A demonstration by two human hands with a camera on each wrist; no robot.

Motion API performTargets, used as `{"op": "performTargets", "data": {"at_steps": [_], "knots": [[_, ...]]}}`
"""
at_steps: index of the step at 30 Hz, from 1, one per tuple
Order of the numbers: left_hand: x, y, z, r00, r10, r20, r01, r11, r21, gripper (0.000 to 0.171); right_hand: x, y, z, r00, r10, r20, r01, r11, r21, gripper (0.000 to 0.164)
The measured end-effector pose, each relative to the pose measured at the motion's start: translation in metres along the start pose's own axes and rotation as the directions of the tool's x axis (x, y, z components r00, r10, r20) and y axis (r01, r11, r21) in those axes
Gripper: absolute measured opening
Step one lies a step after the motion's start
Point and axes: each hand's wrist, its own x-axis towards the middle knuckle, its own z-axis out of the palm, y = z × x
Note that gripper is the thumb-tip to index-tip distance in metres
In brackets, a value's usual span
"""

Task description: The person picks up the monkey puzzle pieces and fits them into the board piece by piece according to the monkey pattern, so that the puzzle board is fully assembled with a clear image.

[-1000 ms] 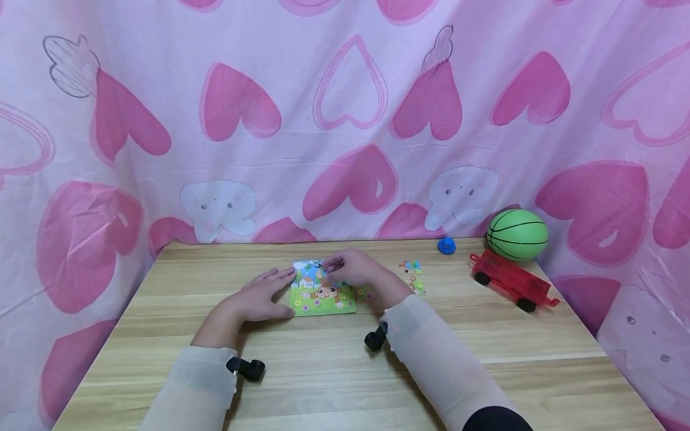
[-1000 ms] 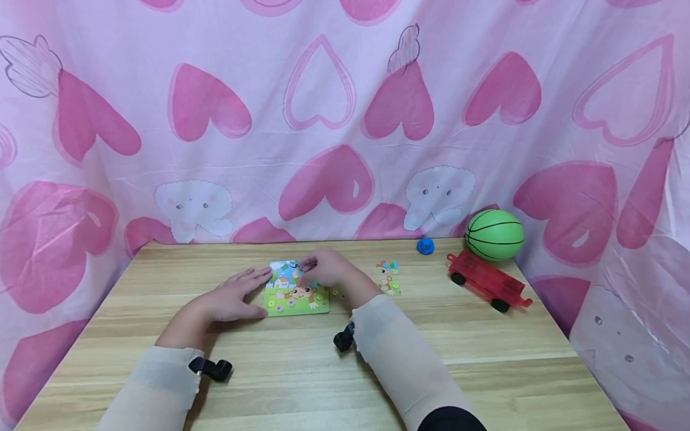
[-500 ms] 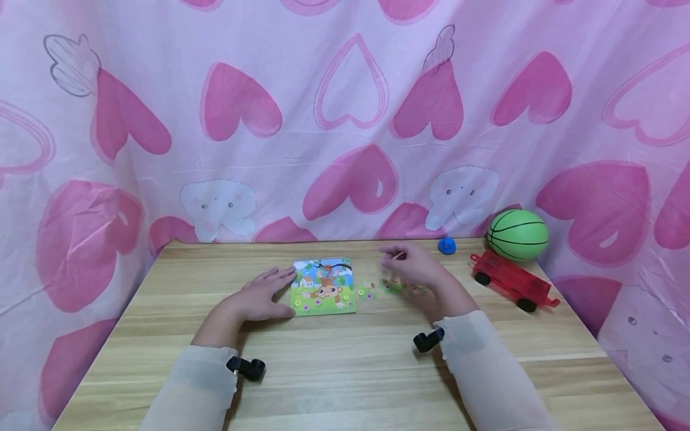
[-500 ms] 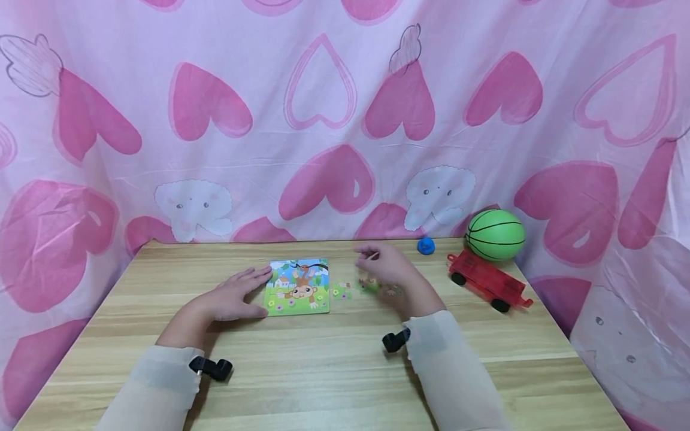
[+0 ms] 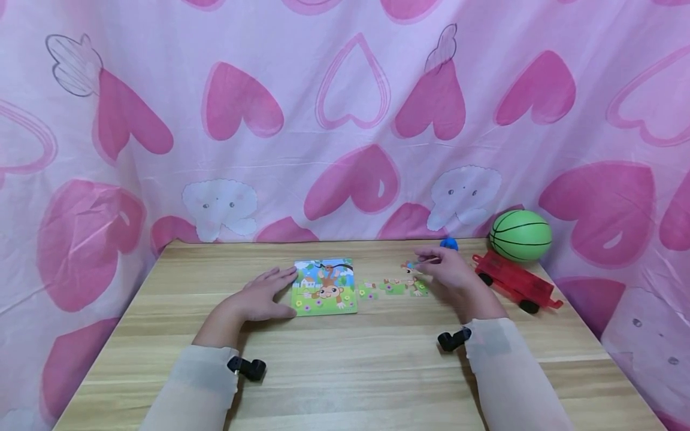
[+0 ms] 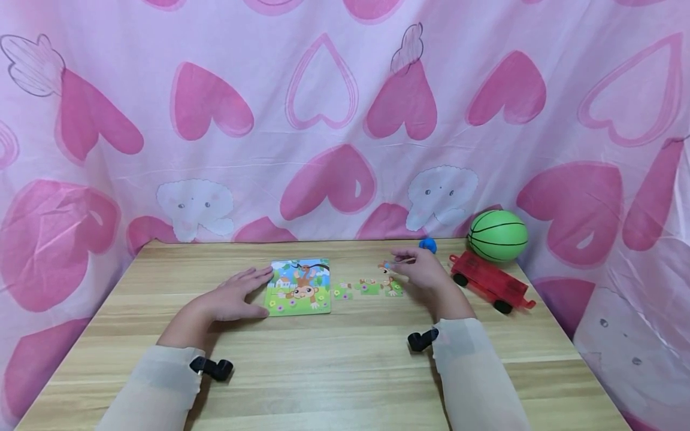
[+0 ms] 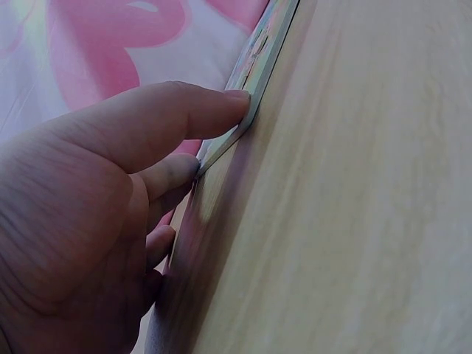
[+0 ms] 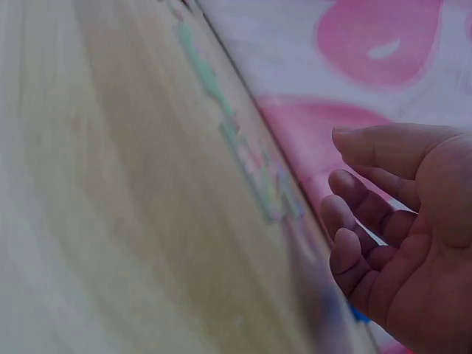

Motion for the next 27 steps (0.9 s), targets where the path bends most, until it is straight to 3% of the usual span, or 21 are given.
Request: {"op": "performTargets", "data": {"at_steps": [11, 27], "knots": [[-0.001, 0.000, 0.000, 1.000, -0.005, 0.003, 0.004, 1.000, 0.003, 0.101, 0.005, 0.016, -0.001, 0.996, 0.088, -0.009, -0.088, 0.996, -0.032, 0.050], [-0.003, 0.002, -0.002, 1.000, 0.002, 0.009, -0.002, 1.000, 0.004, 0.101, 0.014, 0.004, 0.008, 0.998, 0.062, -0.024, -0.065, 0.979, -0.191, 0.045]]}}
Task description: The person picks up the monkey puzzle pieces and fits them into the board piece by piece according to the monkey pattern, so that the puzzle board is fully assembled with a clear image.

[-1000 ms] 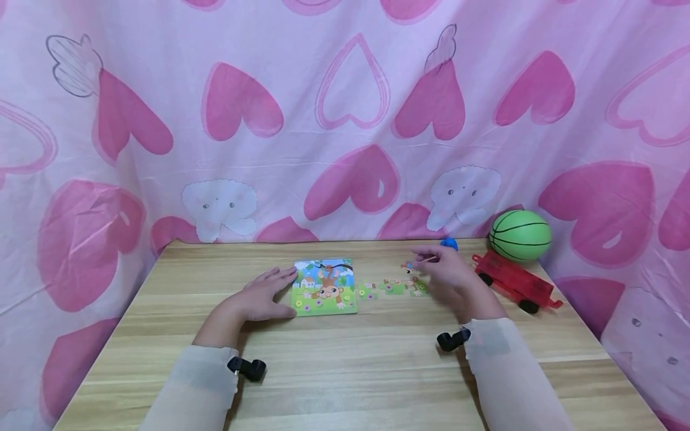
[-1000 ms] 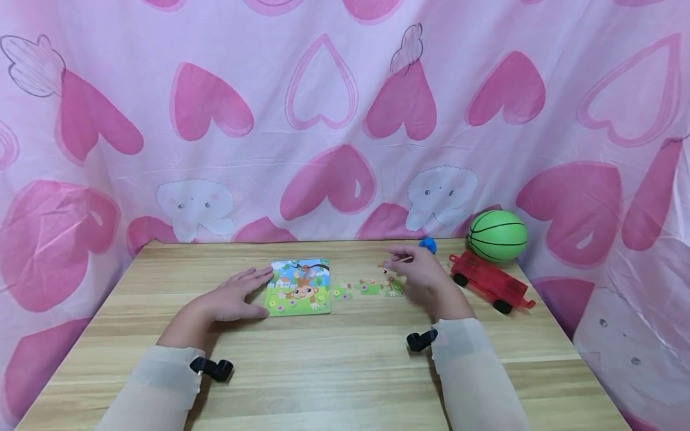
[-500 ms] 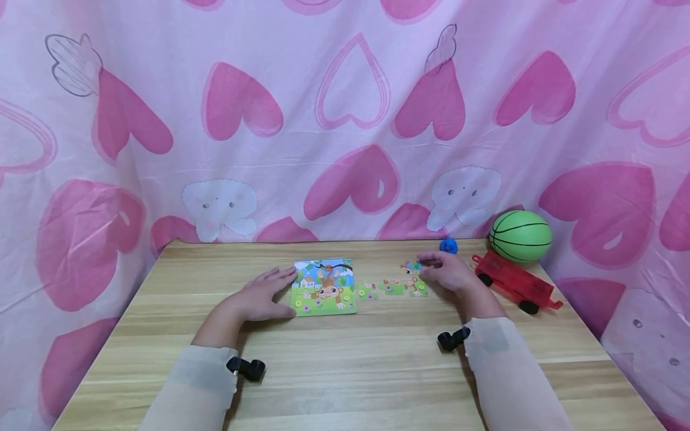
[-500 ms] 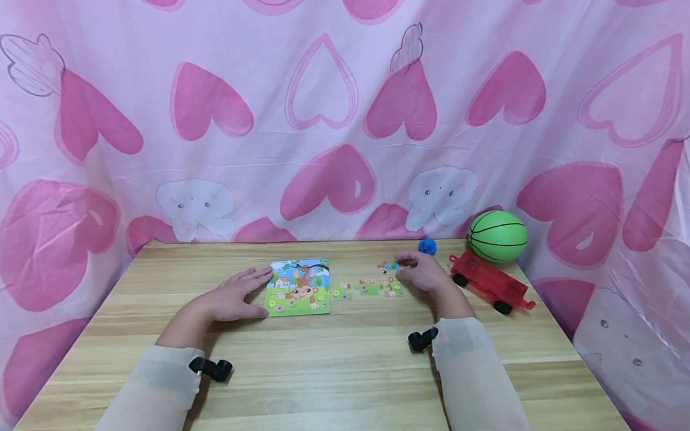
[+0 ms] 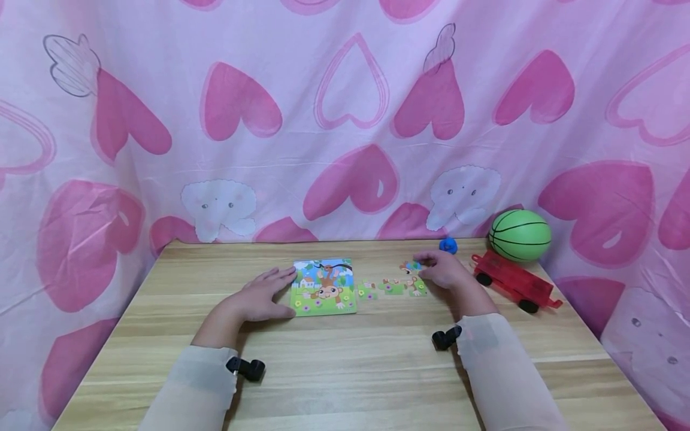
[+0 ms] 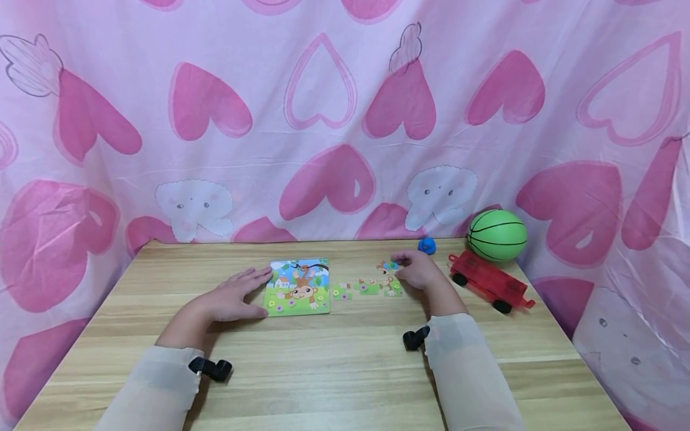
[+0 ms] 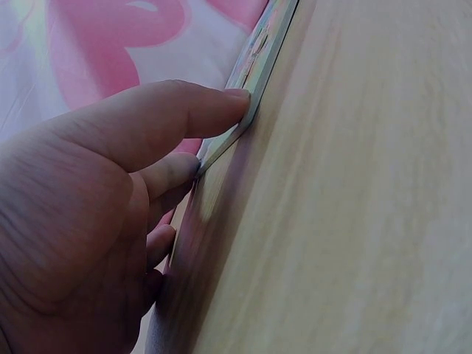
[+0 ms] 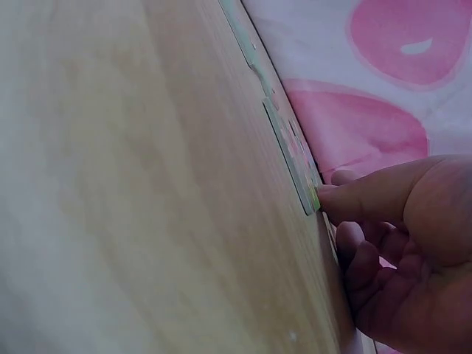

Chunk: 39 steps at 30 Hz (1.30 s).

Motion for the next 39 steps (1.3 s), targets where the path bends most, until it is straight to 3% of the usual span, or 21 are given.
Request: {"op": "performTargets", "data": {"at_steps": [12, 29, 35, 39], "knots": [[0.001, -0.001, 0.000, 1.000, -0.006, -0.001, 0.006, 1.000, -0.001, 0.101, 0.003, 0.001, -0.001, 0.998, -0.047, 0.039, 0.046, 0.999, 0.012, 0.050], [0.002, -0.001, 0.000, 1.000, 0.004, 0.001, -0.004, 1.000, -0.010, 0.101, -0.001, -0.004, 0.001, 0.998, 0.061, -0.031, -0.061, 0.998, 0.025, 0.045], [0.000, 0.000, 0.000, 1.000, -0.002, 0.004, 0.002, 1.000, -0.008, 0.101, -0.007, -0.012, -0.001, 0.997, 0.038, -0.071, -0.030, 0.994, 0.108, 0.036], [0.000, 0.000, -0.001, 1.000, 0.003, 0.002, -0.003, 1.000, -0.010, 0.101, -0.012, -0.030, 0.001, 0.999, -0.007, -0.036, 0.015, 0.972, 0.234, 0.035]]}}
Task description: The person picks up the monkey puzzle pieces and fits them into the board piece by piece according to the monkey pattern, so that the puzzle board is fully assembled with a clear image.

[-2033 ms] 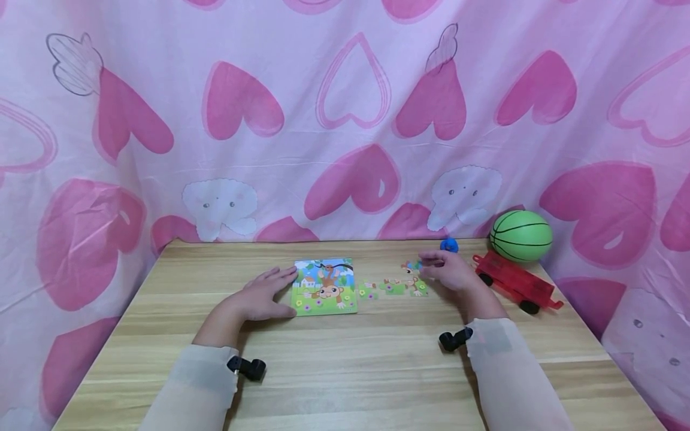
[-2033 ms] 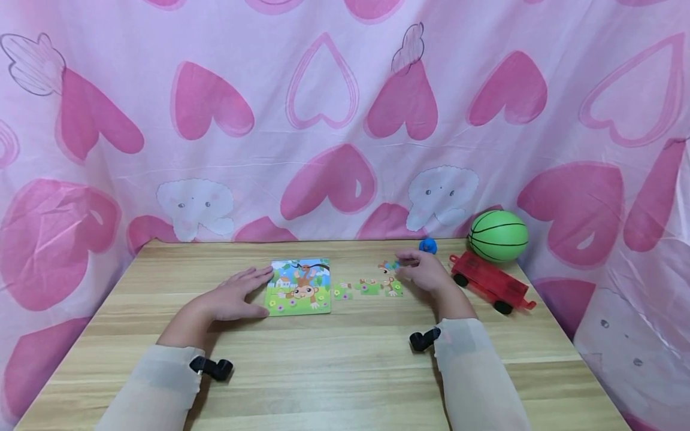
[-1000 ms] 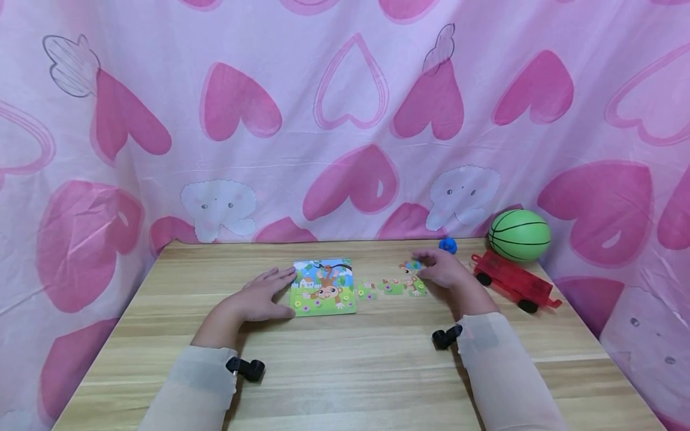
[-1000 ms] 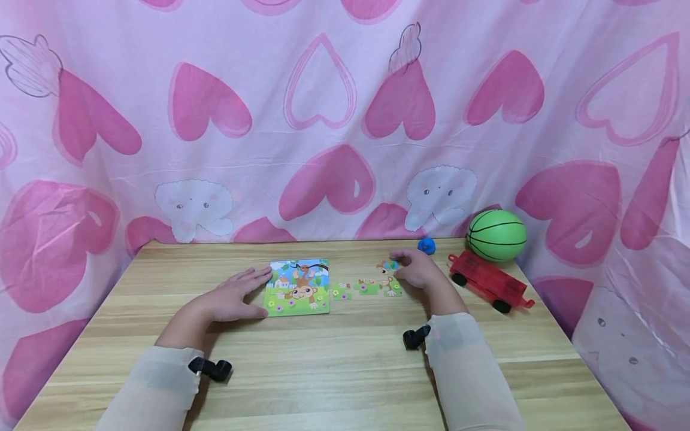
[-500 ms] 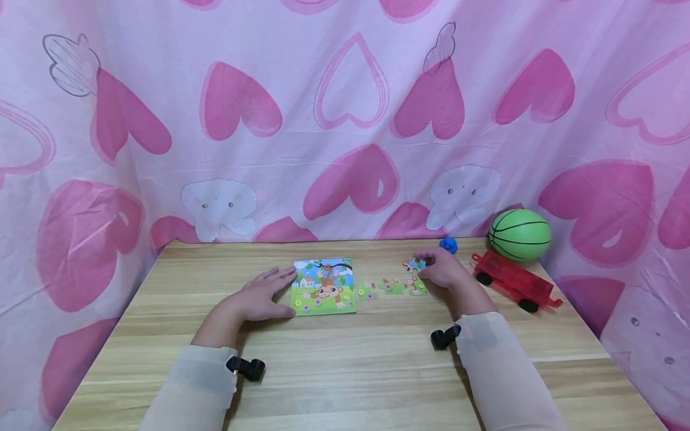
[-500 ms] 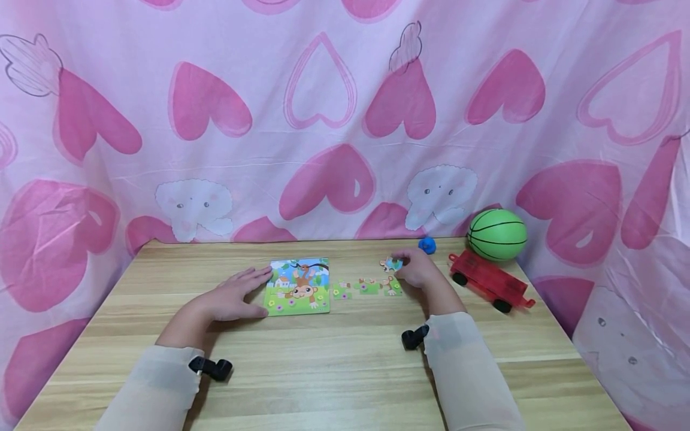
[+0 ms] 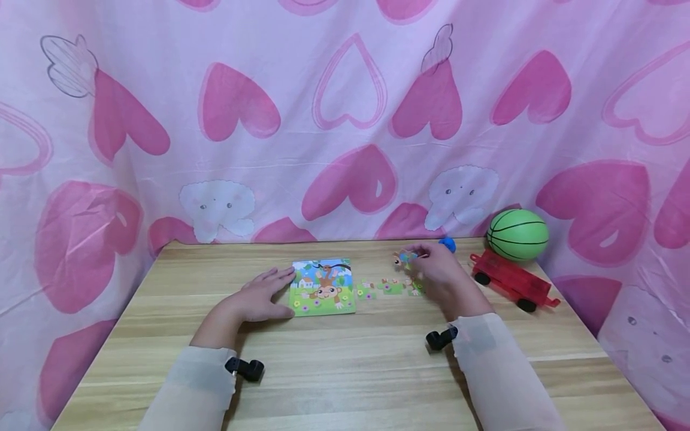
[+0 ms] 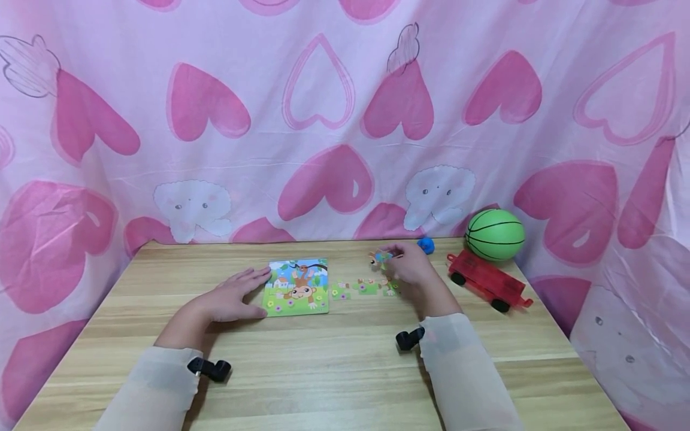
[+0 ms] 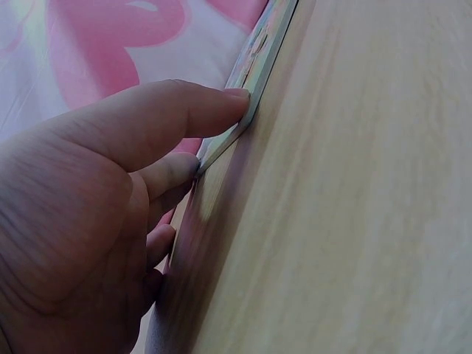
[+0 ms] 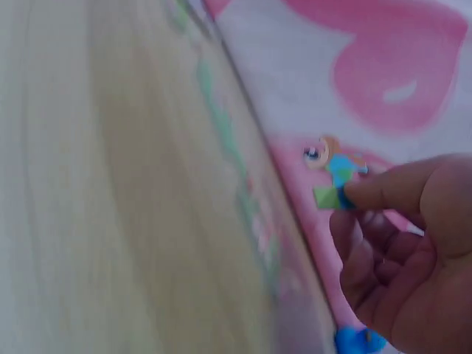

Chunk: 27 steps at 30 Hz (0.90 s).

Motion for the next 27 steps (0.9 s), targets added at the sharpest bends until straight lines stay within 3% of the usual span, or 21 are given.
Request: {"op": "performTargets", "data": {"at_steps": [3, 9, 20, 27], "knots": [[0.000, 0.000, 0.000, 1.000, 0.005, -0.001, -0.005, 1.000, -0.002, 0.101, -0.001, -0.017, 0.012, 0.997, -0.072, 0.039, 0.070, 0.996, 0.049, 0.033], [0.000, 0.000, 0.000, 1.000, 0.010, -0.001, -0.010, 1.000, -0.001, 0.100, 0.003, -0.045, 0.041, 0.969, -0.222, 0.106, 0.226, 0.974, -0.030, 0.029], [0.000, 0.000, 0.000, 1.000, 0.010, 0.002, -0.010, 1.000, -0.006, 0.100, 0.008, -0.075, 0.078, 0.949, -0.238, 0.208, 0.244, 0.970, -0.002, 0.025], [0.001, -0.001, -0.002, 1.000, 0.012, 0.003, -0.012, 1.000, -0.006, 0.100, 0.011, -0.079, 0.094, 0.946, -0.212, 0.246, 0.210, 0.977, 0.034, 0.026]]}}
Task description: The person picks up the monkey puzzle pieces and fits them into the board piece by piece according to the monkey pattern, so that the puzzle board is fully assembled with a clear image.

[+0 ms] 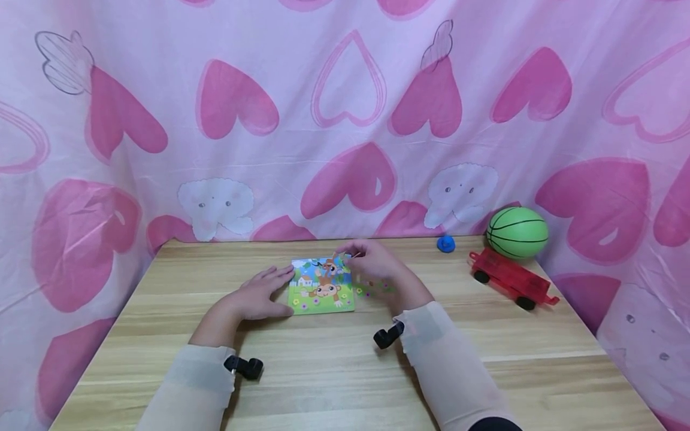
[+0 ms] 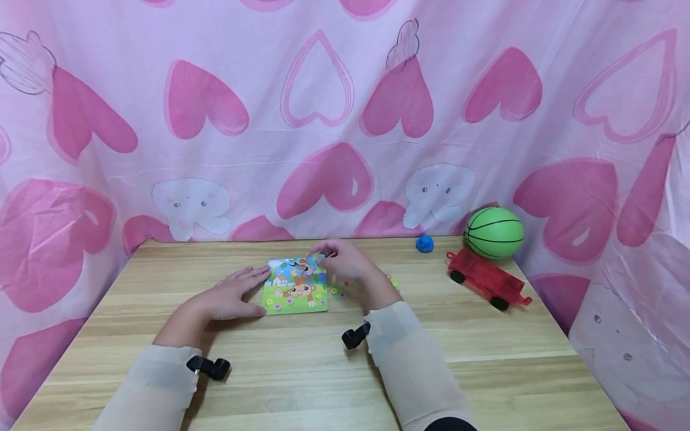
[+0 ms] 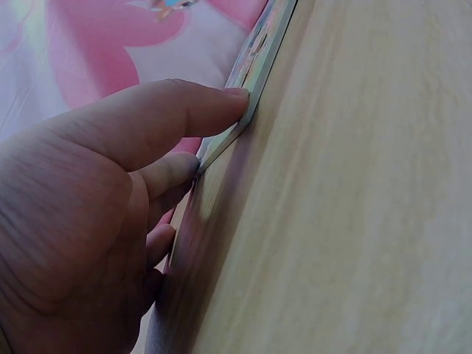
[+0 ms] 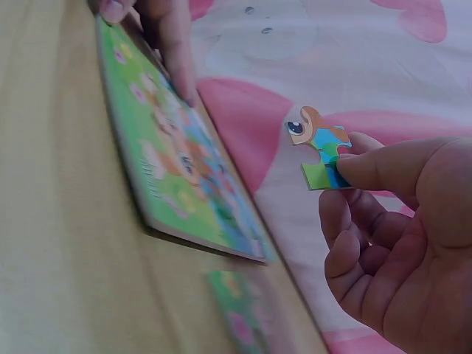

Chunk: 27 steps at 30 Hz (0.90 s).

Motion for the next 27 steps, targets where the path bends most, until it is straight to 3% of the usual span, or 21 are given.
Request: {"op": "performTargets", "data": {"at_steps": [9, 15, 20, 27], "knots": [[-0.001, -0.001, -0.001, 1.000, 0.010, -0.005, -0.010, 1.000, -0.003, 0.099, 0.002, 0.010, 0.017, 0.995, 0.084, 0.044, -0.088, 0.992, 0.085, 0.027], [-0.001, 0.000, -0.002, 1.000, 0.003, 0.001, -0.003, 1.000, -0.006, 0.099, 0.004, 0.015, 0.020, 0.998, 0.021, 0.064, -0.018, 0.998, -0.057, 0.026], [-0.001, 0.001, -0.002, 1.000, 0.004, 0.001, -0.004, 1.000, -0.001, 0.099, 0.004, 0.014, 0.022, 0.997, -0.043, 0.064, 0.053, 0.984, -0.171, 0.027], [0.000, -0.001, 0.000, 1.000, 0.009, 0.005, -0.009, 1.000, 0.009, 0.100, 0.004, 0.015, 0.026, 0.998, -0.040, 0.053, 0.050, 0.974, -0.222, 0.033]]}}
